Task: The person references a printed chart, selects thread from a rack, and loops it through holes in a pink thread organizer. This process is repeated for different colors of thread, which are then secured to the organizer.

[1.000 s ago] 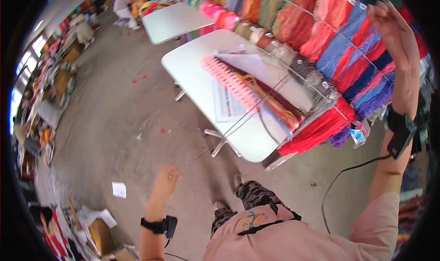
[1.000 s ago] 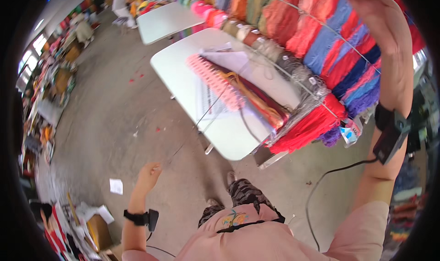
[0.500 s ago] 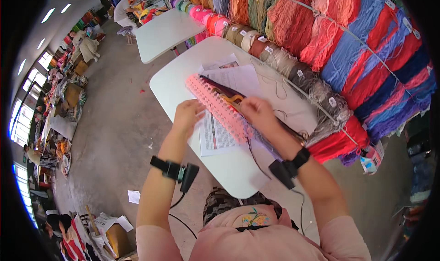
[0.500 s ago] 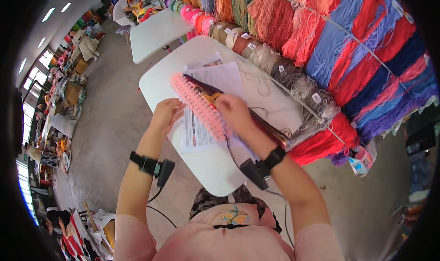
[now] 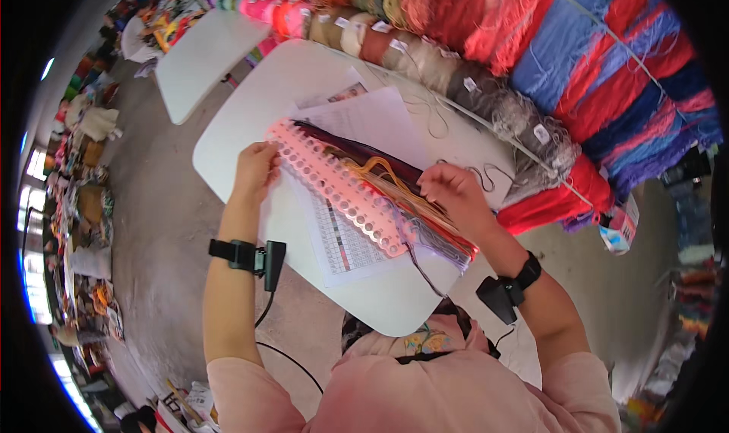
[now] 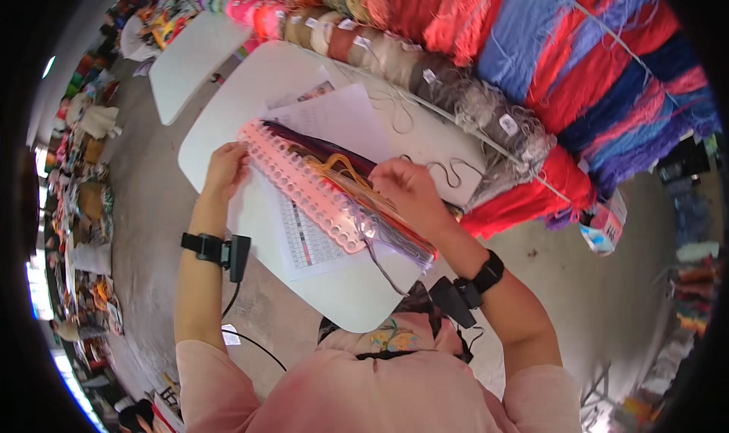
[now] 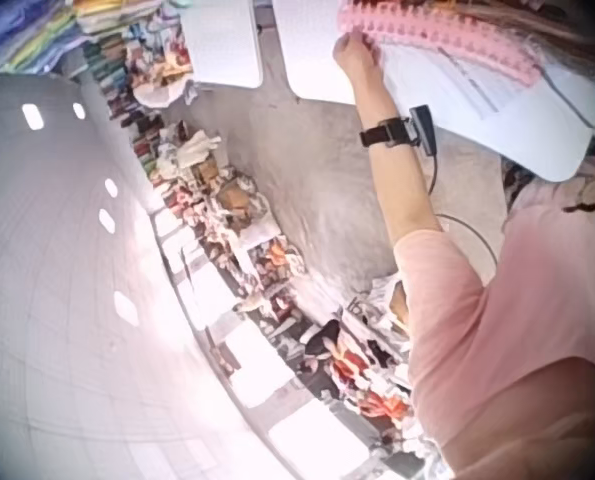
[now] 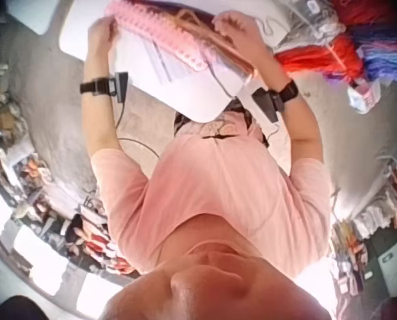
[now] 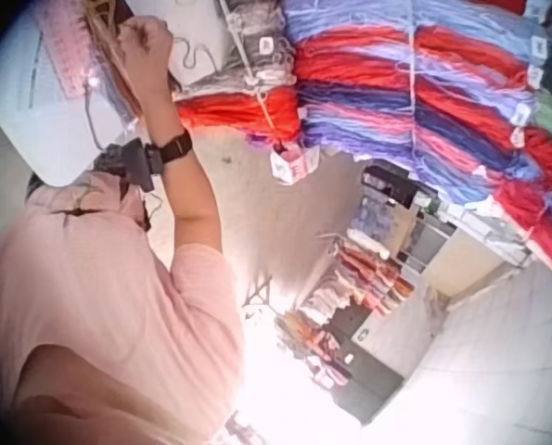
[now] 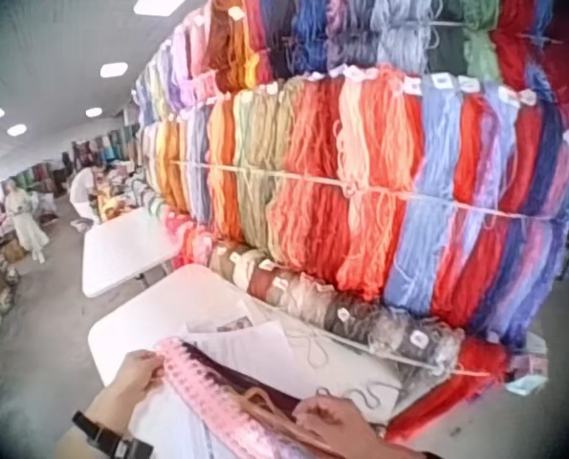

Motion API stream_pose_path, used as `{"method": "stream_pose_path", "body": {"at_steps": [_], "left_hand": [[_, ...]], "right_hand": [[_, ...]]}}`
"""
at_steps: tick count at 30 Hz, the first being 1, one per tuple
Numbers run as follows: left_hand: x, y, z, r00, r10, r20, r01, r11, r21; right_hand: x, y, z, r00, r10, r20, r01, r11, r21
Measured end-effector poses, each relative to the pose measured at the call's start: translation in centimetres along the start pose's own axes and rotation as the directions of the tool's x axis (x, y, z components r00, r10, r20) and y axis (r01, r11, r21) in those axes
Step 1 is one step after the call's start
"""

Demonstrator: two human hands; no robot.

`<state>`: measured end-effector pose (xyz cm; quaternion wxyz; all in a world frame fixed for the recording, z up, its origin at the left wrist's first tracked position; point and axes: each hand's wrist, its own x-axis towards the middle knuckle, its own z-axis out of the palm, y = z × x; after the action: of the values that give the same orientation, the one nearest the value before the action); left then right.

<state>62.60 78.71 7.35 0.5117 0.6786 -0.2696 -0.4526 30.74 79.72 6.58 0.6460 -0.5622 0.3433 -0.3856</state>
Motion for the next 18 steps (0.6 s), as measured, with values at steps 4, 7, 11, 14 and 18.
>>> {"method": "stream_pose_path", "body": {"at_steps": [4,7,11,14,18], "left_hand": [[-0.1,0.8,-0.4,0.999,-0.017,0.034,0.019,0.998,-0.052],[-0.8,0.5,-0.9,0.993,0.034,0.116,-0.036,0.999,0.013],[-3.2,0.3,-1.1,0.97,0.076,0.231,-0.079,0.997,0.005],[-5.1,0.5,-0.8,0.969,0.063,0.241,-0.025,0.987,-0.16],[-5.8,0.7,-0.9,0.955,0.06,0.29,0.008,0.974,-0.227]], "right_hand": [[-0.8,-1.7,-1.0,0.985,-0.012,-0.173,0.016,1.0,0.025],[-1.8,-1.6,-1.3,0.974,-0.005,-0.228,0.011,1.0,0.026],[-2.7,-1.4,0.8,0.959,0.059,-0.277,-0.044,0.997,0.063],[-3.0,-2.0,2.4,0.946,0.096,-0.309,-0.07,0.993,0.093],[-2.0,-2.3,3.2,0.94,0.05,-0.338,-0.05,0.999,0.009]]}}
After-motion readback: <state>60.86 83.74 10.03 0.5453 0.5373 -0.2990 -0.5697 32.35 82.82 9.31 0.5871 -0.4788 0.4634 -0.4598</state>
